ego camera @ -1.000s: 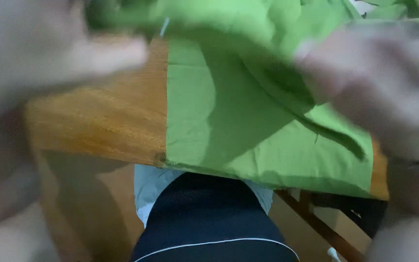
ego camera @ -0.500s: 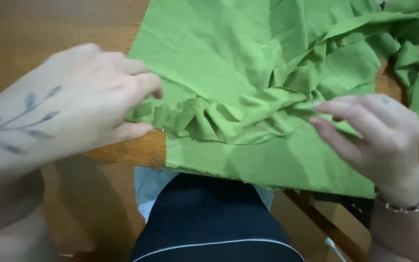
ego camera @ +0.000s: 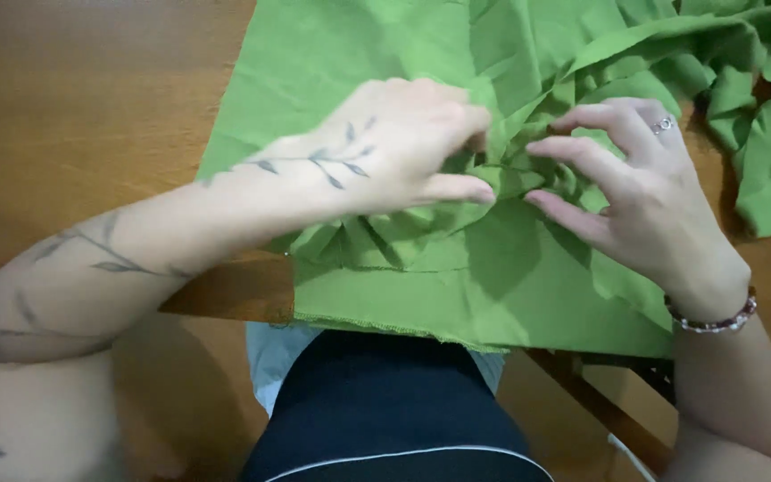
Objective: The person is pinning green fabric to create ruffles or pleats on a wooden table.
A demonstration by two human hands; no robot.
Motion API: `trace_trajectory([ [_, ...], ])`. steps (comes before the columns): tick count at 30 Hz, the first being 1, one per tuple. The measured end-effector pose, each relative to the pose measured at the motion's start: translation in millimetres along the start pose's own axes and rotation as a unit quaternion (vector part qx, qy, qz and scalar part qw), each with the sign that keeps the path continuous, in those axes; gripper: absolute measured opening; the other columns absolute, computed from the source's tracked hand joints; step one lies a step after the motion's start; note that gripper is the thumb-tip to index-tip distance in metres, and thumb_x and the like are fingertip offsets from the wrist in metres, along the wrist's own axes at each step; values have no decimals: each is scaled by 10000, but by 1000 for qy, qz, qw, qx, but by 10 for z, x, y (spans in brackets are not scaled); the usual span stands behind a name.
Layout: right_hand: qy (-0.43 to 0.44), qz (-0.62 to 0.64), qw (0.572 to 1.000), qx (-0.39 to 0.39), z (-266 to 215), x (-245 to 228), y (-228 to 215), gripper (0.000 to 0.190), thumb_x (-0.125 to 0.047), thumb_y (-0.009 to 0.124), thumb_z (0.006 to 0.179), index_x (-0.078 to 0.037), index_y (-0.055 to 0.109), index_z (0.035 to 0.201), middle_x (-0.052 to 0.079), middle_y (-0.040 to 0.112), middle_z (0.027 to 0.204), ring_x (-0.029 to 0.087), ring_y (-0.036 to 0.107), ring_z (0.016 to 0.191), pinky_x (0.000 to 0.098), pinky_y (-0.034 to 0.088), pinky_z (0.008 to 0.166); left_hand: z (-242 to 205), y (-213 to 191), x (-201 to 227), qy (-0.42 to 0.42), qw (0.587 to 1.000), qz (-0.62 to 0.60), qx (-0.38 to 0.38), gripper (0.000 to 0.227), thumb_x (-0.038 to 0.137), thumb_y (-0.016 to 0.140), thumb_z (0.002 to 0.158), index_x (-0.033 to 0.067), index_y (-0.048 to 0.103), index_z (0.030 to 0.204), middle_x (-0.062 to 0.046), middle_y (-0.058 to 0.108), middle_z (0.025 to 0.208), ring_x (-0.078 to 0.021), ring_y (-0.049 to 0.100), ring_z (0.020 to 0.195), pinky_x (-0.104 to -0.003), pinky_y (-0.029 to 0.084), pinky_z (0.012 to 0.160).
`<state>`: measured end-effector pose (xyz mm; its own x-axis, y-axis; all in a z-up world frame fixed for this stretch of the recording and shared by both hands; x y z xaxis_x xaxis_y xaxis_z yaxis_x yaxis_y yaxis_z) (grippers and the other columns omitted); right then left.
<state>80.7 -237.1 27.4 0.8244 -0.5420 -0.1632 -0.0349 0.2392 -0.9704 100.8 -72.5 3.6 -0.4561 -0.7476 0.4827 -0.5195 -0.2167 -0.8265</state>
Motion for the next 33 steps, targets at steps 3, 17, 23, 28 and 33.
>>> trace_trajectory([
  [3,-43,-11,999,3,12,-4,47,217,-228,848,903,-124,704,1027,135,610,1282,381,555,1197,492,414,1019,155,155,85,56,997,-15,55,615,726,709,853,149,666,1063,-80,676,990,-301,630,888,-478,517,652],
  [17,52,395,910,-118,205,-45,-2,253,-167,581,973,-37,427,1126,49,602,691,152,756,727,224,620,616,-209,-133,228,174,897,-406,-25,252,266,746,939,152,552,826,71,573,727,-44,552,671,-211,479,648],
  [23,139,130,932,-308,-289,355,105,707,-553,813,642,-333,549,1260,-68,718,599,126,516,327,268,482,447,-245,-47,222,169,885,-431,-53,285,262,715,954,143,498,812,58,586,728,-42,564,674,-200,464,606],
  [28,210,-105,885,-401,-843,759,297,717,-655,772,640,-449,522,1279,-125,768,893,60,747,573,230,625,559,-139,99,177,176,918,-355,-33,314,252,767,959,145,506,820,65,581,678,-53,505,603,-217,437,563],
  [33,160,-77,978,-107,-681,370,-127,760,-213,894,792,57,652,1460,274,577,1309,369,612,1104,415,509,963,-193,70,238,220,951,-160,145,485,265,781,923,71,492,1261,-130,664,1219,-260,631,1092,-410,499,942],
])
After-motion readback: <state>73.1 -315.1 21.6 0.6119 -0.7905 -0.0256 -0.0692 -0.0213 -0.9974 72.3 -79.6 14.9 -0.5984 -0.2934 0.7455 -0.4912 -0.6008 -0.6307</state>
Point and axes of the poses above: each hand's wrist, its own z-axis towards the middle knuckle, its own y-axis out of the palm, x = y × z, the point moved 7 cm from there along z, towards the middle knuckle
